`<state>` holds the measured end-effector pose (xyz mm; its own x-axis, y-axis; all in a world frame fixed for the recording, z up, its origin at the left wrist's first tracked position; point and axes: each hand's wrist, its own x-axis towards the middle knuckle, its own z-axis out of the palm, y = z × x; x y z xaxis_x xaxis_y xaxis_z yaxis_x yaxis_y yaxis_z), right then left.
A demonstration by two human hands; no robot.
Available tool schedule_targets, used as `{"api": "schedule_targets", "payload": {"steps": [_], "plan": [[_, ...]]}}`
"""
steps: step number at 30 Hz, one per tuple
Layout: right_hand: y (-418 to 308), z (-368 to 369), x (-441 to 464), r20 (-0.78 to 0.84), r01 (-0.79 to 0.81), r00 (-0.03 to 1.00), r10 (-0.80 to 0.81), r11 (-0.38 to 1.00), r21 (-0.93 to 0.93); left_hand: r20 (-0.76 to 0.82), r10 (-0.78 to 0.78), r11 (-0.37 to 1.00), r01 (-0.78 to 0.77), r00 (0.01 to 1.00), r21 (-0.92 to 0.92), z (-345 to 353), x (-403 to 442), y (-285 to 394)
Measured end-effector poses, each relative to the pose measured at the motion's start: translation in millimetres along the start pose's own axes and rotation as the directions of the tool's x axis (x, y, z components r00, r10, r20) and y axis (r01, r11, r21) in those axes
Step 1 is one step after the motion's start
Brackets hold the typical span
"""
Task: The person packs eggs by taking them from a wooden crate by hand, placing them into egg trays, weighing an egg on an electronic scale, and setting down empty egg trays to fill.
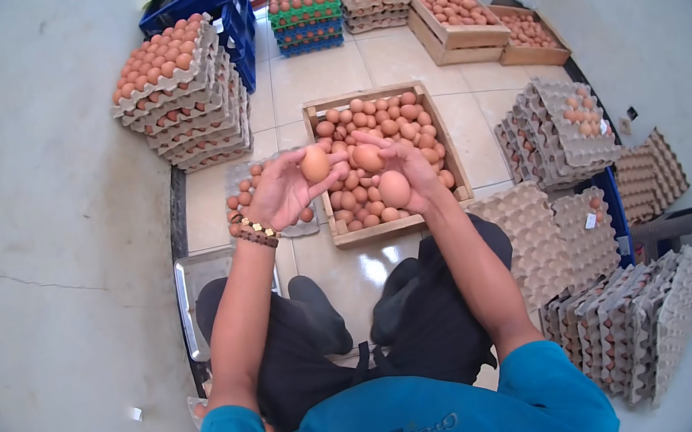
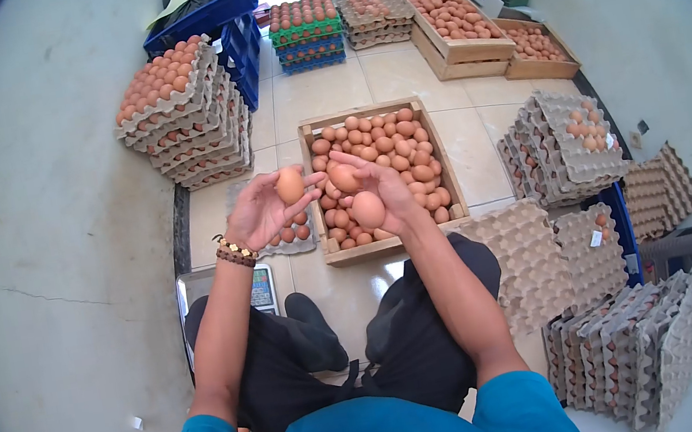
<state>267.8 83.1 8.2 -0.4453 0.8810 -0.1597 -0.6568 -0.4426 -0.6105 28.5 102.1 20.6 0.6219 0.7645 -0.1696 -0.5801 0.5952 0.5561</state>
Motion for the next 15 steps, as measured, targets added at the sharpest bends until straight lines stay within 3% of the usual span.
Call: {"api": "schedule_targets", "payload": {"steps": [2,5,8,11,15], "plan": [[1,-6,3,0.041,-0.013,0.999,0.015,0.998,-0.059,0.000,-0.031,0.999,0.031,1.000,0.033,-12,0,1],[7,0,2,-0.065,0.069,0.995,-0.080,0.985,-0.158,-0.092,0.031,0.923,0.007,0.995,0.386,-19,3,-4],[13,-6,7,-0.116,0.025,0.992,-0.050,0.979,-0.203,-0.069,0.221,0.640,-0.091,0.973,0.763,15,-4,-15],[17,-2,7,-0.145,0.015,0.988,-0.060,0.956,-0.293,0.020,0.284,0.410,-0.140,0.959,0.901,21,-2,-22],[21,6,5,-0.179,-0.032,0.984,-0.021,0.957,-0.289,0.073,0.323,0.216,-0.148,0.944,0.965,15,2,-26]]}}
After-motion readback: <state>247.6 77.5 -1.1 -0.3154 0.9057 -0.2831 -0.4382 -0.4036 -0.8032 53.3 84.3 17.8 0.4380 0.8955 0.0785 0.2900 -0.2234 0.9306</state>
